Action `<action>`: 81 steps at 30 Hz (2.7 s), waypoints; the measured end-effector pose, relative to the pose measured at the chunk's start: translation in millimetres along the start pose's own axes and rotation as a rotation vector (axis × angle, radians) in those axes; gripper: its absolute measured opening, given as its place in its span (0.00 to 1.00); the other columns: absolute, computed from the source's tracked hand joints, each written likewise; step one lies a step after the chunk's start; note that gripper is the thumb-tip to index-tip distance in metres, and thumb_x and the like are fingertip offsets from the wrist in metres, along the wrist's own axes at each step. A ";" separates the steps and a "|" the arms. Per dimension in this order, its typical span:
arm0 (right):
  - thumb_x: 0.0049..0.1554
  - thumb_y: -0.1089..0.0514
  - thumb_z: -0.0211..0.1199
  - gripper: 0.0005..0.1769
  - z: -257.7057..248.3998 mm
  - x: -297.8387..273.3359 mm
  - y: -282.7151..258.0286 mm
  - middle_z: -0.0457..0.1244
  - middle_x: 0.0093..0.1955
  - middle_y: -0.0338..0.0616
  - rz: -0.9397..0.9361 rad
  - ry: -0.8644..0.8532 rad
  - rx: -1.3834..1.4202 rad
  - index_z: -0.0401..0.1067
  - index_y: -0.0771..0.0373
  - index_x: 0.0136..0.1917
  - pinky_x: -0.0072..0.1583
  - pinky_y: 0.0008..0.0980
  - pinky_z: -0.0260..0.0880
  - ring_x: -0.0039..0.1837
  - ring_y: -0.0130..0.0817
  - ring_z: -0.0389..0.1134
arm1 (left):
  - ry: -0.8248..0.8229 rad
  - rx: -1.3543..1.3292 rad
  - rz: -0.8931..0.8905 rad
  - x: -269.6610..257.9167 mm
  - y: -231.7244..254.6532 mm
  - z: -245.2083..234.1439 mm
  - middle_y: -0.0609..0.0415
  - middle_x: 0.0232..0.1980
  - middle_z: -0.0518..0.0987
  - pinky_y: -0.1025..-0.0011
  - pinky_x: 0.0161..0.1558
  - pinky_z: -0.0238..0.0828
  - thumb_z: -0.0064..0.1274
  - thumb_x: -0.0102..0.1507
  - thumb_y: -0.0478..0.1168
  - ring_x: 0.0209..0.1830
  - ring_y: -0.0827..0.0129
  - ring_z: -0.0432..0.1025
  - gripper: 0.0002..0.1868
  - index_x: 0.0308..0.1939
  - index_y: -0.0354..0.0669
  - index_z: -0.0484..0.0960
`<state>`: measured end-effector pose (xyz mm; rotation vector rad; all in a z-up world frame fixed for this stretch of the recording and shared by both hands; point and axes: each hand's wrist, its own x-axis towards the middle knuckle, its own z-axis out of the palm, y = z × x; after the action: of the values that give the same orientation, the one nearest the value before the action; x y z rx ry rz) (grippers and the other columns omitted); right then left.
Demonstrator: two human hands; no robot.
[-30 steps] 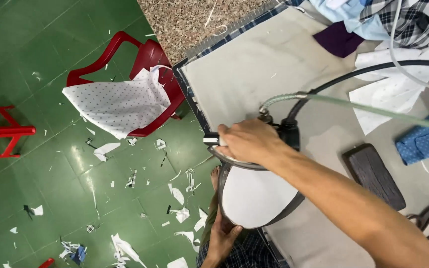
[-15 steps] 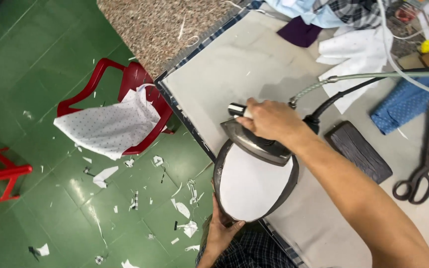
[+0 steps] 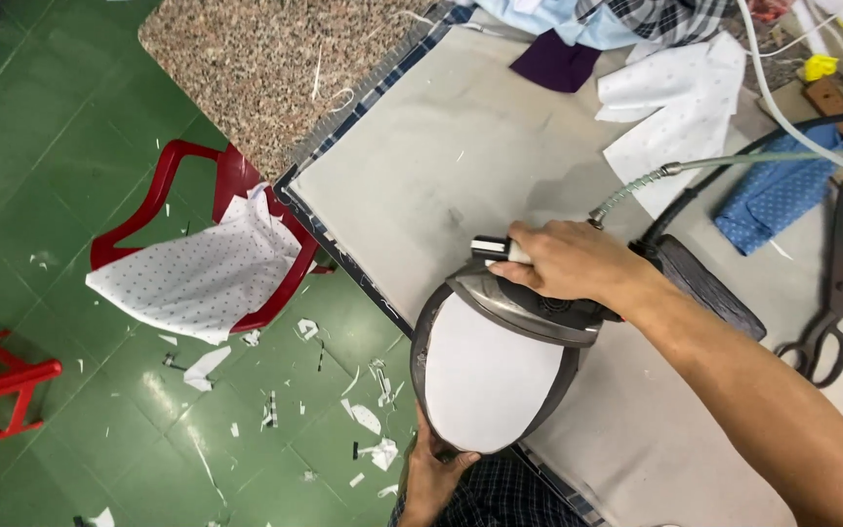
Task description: The person cuts a white fabric piece with shears, places it on a curved ironing board, and irons it repeatedly with a steam iron. They also use a small black block to press the fabric while ironing.
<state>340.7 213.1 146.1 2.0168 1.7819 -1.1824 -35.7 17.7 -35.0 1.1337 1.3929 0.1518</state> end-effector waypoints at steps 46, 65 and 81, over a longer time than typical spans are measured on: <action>0.67 0.36 0.44 0.30 138.9 -157.4 -19.2 0.69 0.36 0.64 0.621 0.551 0.660 0.59 0.68 0.57 0.38 0.55 0.67 0.37 0.64 0.70 | -0.242 0.078 0.200 22.7 24.5 -18.8 0.42 0.71 0.72 0.63 0.68 0.74 0.77 0.48 0.46 0.71 0.53 0.69 0.63 0.76 0.42 0.48; 0.63 0.29 0.44 0.35 149.6 -167.8 -36.5 0.72 0.51 0.63 0.747 0.385 0.492 0.65 0.58 0.65 0.57 0.53 0.74 0.56 0.58 0.76 | -0.115 0.380 1.271 132.9 152.2 -23.6 0.35 0.71 0.69 0.49 0.74 0.52 0.44 0.66 0.46 0.73 0.42 0.61 0.32 0.70 0.28 0.65; 0.66 0.35 0.47 0.31 165.4 -169.3 -34.7 0.70 0.42 0.68 0.822 0.624 0.529 0.68 0.67 0.58 0.45 0.54 0.77 0.48 0.63 0.76 | -0.127 0.123 1.248 152.3 131.3 -16.9 0.28 0.74 0.59 0.54 0.77 0.44 0.33 0.61 0.55 0.78 0.40 0.54 0.44 0.72 0.23 0.54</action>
<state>247.2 -6.5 162.1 3.2049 0.5718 -0.8284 57.4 196.5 -45.0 1.9392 0.4128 0.8616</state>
